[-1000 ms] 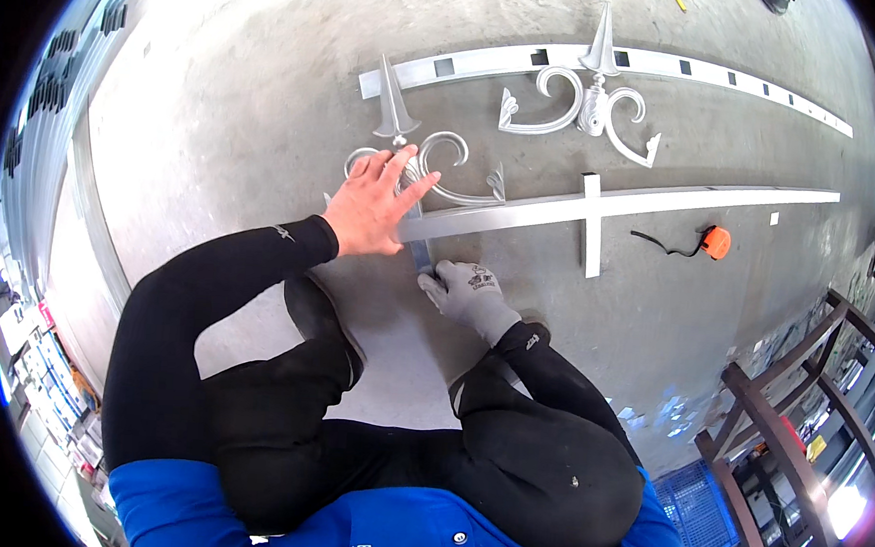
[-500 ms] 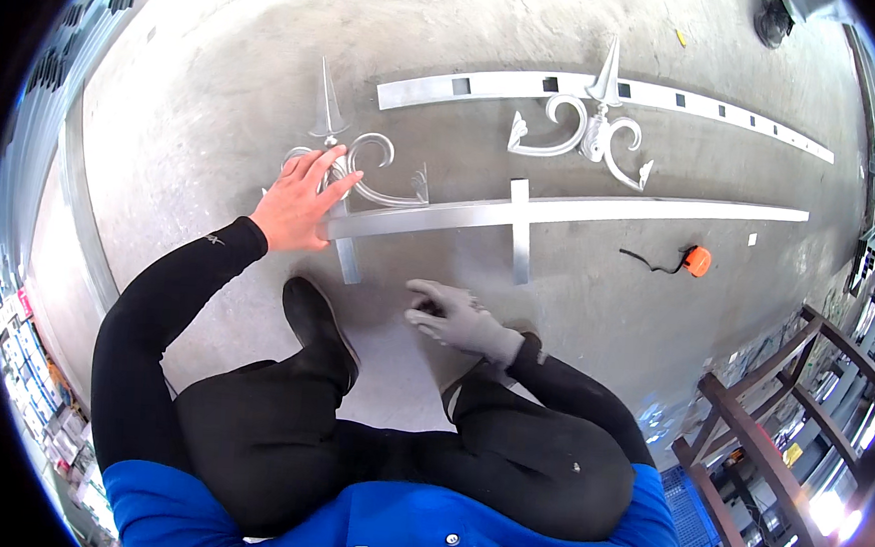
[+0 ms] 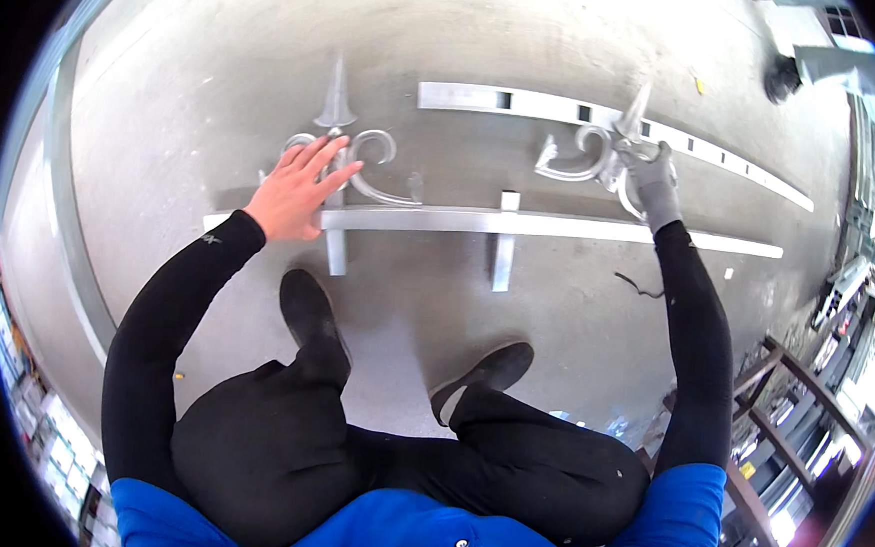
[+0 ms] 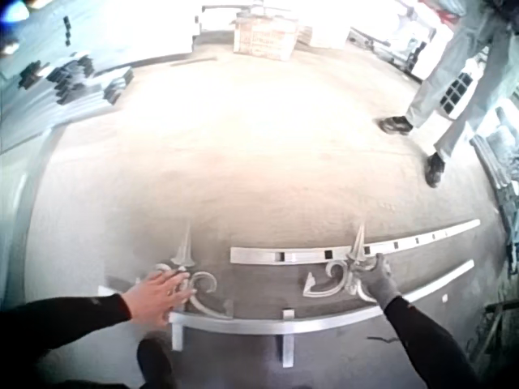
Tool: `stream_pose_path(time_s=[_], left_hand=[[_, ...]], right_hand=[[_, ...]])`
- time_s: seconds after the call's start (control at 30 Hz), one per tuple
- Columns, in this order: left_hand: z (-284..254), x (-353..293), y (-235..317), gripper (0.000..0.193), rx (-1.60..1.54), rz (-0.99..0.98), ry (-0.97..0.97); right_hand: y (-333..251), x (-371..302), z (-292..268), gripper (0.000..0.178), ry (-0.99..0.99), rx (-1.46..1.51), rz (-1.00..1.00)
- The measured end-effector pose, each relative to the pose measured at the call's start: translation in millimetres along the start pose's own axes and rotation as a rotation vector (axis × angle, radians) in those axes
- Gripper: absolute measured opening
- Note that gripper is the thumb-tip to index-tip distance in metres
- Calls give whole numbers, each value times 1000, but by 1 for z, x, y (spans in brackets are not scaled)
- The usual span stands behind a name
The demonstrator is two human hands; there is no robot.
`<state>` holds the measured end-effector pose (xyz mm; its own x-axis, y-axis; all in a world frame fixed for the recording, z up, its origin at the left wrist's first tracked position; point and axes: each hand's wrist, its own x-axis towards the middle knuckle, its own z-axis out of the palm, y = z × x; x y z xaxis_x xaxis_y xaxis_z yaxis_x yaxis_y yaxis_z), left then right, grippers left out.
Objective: The person assembles decorative metal pieces onto a long metal bar. They pick up ornamental metal parts and align them with the bar, adjusting positions to fit them together.
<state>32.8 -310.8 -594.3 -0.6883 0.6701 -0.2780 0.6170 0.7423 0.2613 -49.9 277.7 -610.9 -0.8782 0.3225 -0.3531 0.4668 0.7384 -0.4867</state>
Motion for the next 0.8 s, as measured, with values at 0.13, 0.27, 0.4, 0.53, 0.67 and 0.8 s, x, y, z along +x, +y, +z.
stream_pose_path(time_s=[0.13, 0.27, 0.4, 0.53, 0.67, 0.8], left_hand=[[-6, -9, 1, 133, -24, -90, 10], [-6, -34, -11, 139, -30, -176, -95], [-6, -27, -10, 140, -44, -168, -60], [-9, -9, -7, 134, -59, -94, -26], [-1, -2, -5, 126, -68, -78, -73], [1, 1, -3, 126, -45, -75, -72]], right_hand=[[5, 8, 38, 82, 2, -147, -28], [-19, -12, 45, 70, -33, 156, 21], [-3, -5, 33, 87, 172, 156, -60], [-25, -23, 22, 86, 294, 250, -234], [-64, -57, 26, 74, 89, 533, -322], [-87, -100, 49, 75, -140, 472, -418]])
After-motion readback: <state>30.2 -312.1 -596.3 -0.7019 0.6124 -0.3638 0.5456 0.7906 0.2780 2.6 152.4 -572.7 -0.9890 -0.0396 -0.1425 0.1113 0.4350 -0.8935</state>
